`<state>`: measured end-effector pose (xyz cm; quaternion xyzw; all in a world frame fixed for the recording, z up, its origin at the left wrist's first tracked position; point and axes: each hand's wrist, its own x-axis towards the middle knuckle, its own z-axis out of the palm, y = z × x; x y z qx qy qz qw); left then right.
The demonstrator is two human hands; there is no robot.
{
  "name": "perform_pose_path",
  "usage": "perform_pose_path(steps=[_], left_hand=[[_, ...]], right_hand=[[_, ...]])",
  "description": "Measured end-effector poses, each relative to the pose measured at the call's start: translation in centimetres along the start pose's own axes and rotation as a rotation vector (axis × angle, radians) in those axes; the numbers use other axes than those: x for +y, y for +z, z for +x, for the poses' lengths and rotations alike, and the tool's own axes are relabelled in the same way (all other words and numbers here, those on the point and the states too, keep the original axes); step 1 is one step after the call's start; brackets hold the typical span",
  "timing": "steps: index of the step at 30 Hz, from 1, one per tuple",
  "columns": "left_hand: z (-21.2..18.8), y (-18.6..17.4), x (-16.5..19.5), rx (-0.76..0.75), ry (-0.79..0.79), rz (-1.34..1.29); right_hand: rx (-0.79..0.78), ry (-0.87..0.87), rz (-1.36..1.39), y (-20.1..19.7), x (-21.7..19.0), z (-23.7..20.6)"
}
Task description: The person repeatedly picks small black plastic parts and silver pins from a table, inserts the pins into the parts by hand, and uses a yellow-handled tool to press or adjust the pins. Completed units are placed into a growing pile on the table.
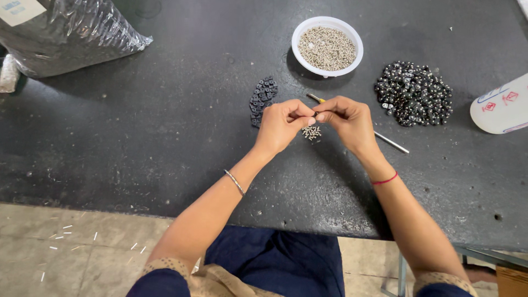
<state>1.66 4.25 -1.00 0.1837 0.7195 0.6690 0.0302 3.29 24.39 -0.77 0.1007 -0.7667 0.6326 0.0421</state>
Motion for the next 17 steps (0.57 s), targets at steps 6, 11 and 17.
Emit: perform_pose_path(steps=[6, 11, 17], left_hand=[[-0.1, 0.4, -0.4, 0.009, 0.002, -0.027], [0.1, 0.8, -1.2, 0.013, -0.003, -0.088], [0.4, 0.9, -2.0, -0.006, 0.018, -0.175]], right_hand=[[0.022, -0.036, -0.058, 0.1, 0.3, -0.1], [-0.013, -0.014, -0.039, 0.0, 0.0, -0.1], [-0.036, 0.088, 0.012, -1.0, -0.7, 0.2]])
